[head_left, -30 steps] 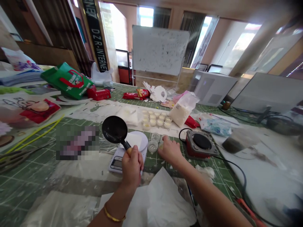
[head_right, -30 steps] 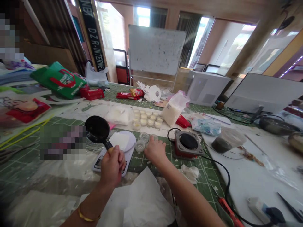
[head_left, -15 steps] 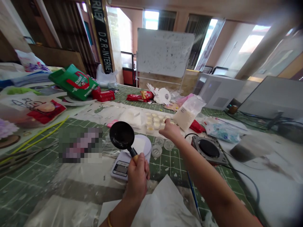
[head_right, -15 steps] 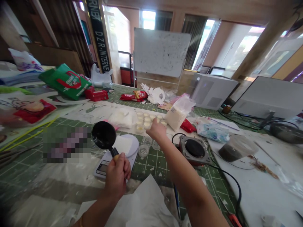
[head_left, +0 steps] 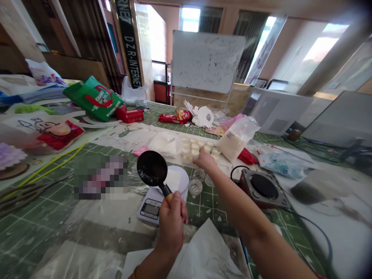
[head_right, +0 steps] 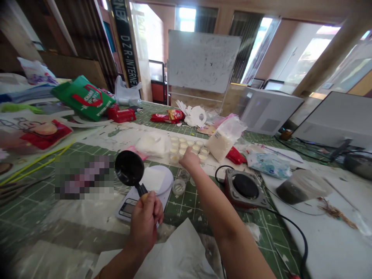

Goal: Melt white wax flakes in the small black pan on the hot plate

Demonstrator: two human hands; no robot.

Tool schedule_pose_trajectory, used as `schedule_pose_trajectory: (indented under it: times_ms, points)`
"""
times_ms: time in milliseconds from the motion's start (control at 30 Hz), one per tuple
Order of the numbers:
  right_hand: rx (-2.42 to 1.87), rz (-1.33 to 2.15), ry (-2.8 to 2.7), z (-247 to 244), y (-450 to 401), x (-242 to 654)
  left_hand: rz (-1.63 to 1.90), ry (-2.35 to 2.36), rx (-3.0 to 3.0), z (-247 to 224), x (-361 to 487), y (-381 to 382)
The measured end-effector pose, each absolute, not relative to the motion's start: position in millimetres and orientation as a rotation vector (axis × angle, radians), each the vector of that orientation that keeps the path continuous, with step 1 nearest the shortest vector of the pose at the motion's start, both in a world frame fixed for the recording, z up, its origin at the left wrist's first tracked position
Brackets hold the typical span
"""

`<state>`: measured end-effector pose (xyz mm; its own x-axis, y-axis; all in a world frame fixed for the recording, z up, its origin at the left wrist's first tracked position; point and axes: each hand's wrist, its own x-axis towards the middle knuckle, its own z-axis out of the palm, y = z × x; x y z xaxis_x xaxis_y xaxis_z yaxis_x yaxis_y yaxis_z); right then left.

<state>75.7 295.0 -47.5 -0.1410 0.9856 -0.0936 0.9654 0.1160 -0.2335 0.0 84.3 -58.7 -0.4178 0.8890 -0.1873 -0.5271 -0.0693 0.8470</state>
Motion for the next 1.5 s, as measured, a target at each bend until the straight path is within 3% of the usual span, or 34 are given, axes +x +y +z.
schedule_pose_trajectory:
  times_ms: [433,733,967,1300,1500]
  points:
    - [-1.904,0.179,-2.356,-38,264,84,1.472,1.345,0.537,-63,-12,92]
    - [-0.867,0.126,-2.924,-36,167,73,1.587,1.082,0.592,-21,-29,81]
    - [-0.976,0.161,-2.948,-43,171,90,1.304,1.217,0.737,-4,-55,60]
    - [-1.149,-0.037,-2.818,-26,169,118,1.016,1.363,0.780,-33,-67,64]
    - [-0.932,-0.082,-2.857,-42,158,107,0.989,1.364,0.826,-35,-78,68]
